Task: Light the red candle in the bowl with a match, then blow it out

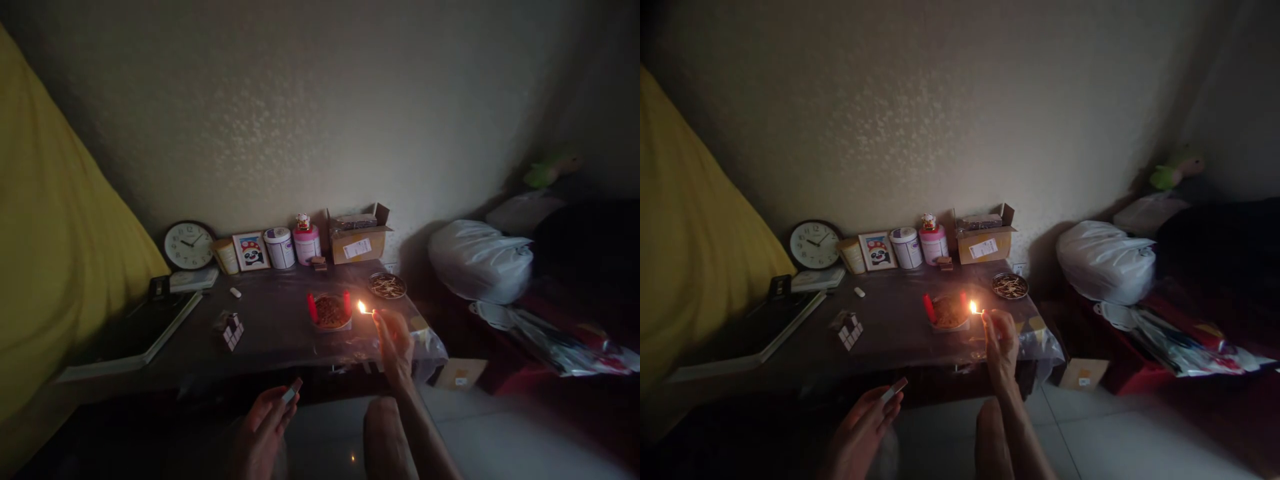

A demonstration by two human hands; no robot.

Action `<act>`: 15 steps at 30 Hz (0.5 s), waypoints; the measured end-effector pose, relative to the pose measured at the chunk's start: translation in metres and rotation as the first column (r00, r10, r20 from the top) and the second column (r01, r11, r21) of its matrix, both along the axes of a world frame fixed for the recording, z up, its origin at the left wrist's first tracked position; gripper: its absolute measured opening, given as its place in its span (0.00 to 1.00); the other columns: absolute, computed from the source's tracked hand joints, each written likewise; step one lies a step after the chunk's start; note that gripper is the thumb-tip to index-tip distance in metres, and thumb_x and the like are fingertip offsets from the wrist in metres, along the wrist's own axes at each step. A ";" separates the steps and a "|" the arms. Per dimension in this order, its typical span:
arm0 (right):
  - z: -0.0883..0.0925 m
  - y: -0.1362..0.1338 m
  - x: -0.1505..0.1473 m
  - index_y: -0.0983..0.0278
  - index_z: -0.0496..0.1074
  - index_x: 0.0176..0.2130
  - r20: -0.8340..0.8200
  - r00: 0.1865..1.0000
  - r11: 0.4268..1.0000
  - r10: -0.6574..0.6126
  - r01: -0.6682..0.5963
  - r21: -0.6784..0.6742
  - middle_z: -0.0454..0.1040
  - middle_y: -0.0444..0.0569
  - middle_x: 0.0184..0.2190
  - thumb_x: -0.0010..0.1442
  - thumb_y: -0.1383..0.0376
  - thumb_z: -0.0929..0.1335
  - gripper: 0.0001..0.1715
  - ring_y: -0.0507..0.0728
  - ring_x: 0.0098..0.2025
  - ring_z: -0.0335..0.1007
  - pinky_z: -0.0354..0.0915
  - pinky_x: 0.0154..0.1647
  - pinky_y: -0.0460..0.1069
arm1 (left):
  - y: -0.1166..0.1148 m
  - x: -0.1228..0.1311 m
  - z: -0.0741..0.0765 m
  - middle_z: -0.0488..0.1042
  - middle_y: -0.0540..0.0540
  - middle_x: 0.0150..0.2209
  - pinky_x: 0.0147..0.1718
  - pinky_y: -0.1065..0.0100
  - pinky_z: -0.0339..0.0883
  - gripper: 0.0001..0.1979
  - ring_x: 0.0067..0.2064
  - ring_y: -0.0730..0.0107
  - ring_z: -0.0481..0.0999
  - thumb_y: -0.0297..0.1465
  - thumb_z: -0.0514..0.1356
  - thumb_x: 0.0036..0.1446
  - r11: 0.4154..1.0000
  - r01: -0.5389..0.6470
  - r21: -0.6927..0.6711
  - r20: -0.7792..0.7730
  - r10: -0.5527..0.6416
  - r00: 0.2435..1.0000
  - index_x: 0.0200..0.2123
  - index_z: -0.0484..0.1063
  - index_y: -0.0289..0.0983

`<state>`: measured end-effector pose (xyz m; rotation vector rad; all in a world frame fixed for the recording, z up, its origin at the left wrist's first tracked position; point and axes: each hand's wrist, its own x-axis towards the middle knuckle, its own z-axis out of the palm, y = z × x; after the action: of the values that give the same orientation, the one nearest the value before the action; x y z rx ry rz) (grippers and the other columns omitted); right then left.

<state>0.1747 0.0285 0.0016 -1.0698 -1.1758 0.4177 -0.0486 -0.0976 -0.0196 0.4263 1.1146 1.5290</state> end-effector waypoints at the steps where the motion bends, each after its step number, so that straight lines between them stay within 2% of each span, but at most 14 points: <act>1: 0.001 0.001 0.000 0.64 0.73 0.32 -0.008 1.000 1.000 0.002 -0.002 0.004 0.72 0.47 0.32 0.59 0.54 0.67 0.15 0.55 0.35 0.66 0.63 0.36 0.49 | -0.001 -0.002 -0.003 0.84 0.44 0.33 0.41 0.64 0.71 0.22 0.38 0.62 0.80 0.43 0.76 0.27 1.000 -0.004 -0.004 -0.007 0.004 1.000 0.28 0.80 0.38; 6: 0.001 0.012 -0.001 0.64 0.73 0.30 -0.052 0.999 1.000 0.004 -0.004 0.013 0.71 0.46 0.30 0.55 0.54 0.69 0.15 0.55 0.34 0.66 0.63 0.38 0.50 | -0.007 -0.012 -0.017 0.83 0.41 0.39 0.44 0.62 0.71 0.19 0.42 0.58 0.80 0.42 0.74 0.36 0.997 0.067 0.030 -0.018 -0.067 0.998 0.32 0.81 0.38; 11: -0.002 0.022 -0.003 0.64 0.74 0.31 -0.079 0.996 0.999 0.047 -0.048 -0.016 0.73 0.46 0.31 0.55 0.52 0.69 0.17 0.55 0.34 0.67 0.64 0.38 0.49 | -0.008 -0.015 -0.025 0.84 0.41 0.38 0.44 0.61 0.72 0.20 0.42 0.57 0.80 0.43 0.73 0.36 1.000 0.022 0.009 -0.029 -0.021 0.999 0.32 0.81 0.38; 15: -0.002 0.028 -0.006 0.66 0.75 0.33 -0.134 0.987 0.993 0.087 -0.096 -0.062 0.75 0.47 0.29 0.56 0.51 0.69 0.19 0.55 0.33 0.68 0.65 0.36 0.49 | -0.008 -0.018 -0.027 0.84 0.41 0.36 0.44 0.61 0.72 0.20 0.42 0.57 0.81 0.42 0.74 0.34 0.998 0.067 -0.016 0.000 -0.067 0.998 0.31 0.81 0.38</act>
<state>0.1682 0.0563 0.0001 -1.0336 -1.1034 0.5949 -0.0670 -0.1057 -0.0467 0.4484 1.1021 1.4607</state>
